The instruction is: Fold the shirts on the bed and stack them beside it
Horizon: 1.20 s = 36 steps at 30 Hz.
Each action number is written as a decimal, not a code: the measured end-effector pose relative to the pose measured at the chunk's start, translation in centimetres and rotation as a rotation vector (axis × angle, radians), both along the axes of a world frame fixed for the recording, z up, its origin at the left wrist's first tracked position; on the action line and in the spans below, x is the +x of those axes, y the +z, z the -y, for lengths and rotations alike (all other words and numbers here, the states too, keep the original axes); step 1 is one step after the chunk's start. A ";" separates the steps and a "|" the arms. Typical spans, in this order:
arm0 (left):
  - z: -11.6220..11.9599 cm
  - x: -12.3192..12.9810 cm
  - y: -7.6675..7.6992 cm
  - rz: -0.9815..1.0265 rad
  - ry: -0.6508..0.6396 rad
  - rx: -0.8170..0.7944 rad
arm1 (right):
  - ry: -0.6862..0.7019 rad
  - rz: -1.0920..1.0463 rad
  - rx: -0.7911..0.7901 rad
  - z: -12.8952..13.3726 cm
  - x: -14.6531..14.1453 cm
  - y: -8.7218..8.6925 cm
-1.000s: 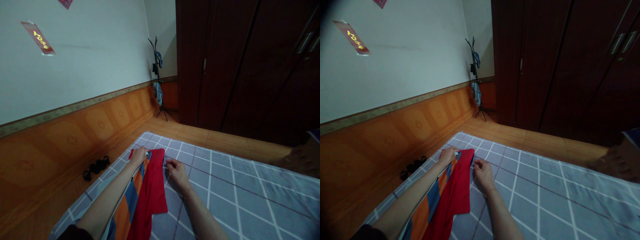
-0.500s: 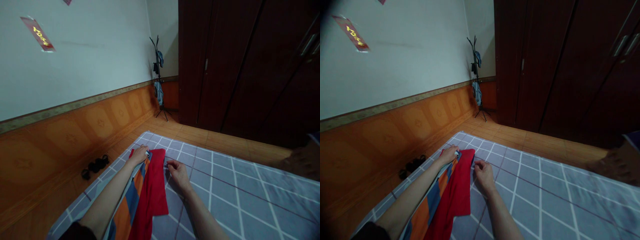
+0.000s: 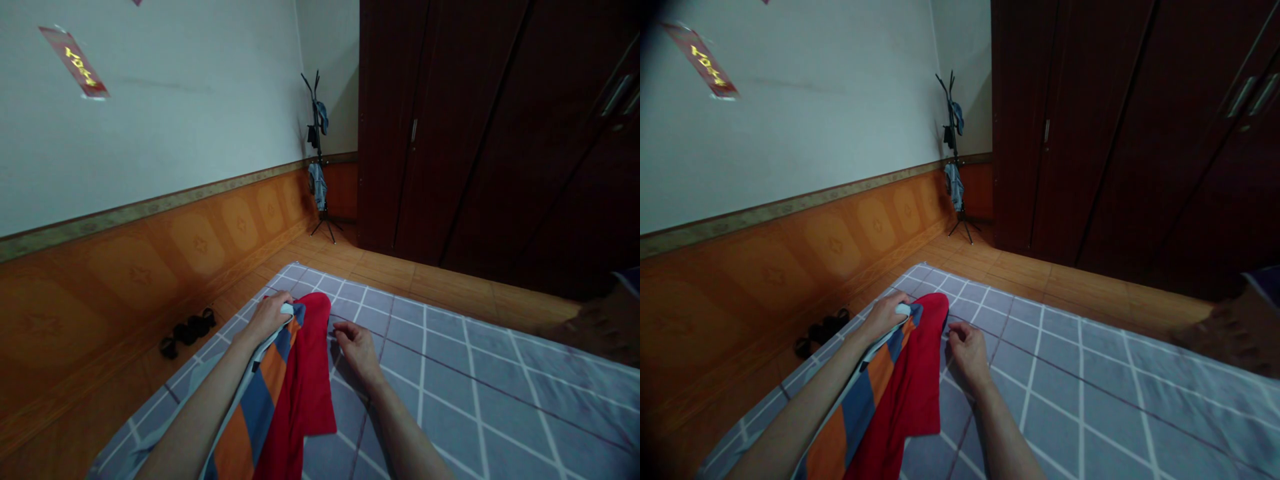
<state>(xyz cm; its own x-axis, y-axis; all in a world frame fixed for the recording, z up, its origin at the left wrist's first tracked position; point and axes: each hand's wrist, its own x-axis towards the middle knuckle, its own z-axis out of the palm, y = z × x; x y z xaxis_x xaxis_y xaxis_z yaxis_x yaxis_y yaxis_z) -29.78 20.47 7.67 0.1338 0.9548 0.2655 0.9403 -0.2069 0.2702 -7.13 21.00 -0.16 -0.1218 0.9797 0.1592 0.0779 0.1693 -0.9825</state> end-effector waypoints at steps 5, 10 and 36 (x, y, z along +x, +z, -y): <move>-0.1 -0.1 -0.2 0.001 -0.064 -0.025 | -0.010 0.002 -0.014 0.0 -0.1 0.1; -0.5 -0.3 -0.8 -0.010 -0.055 -0.046 | -0.011 0.002 -0.023 0.0 -0.1 0.0; 8.3 4.1 6.0 -0.044 -0.239 0.102 | 0.239 0.159 0.606 5.0 -1.4 10.1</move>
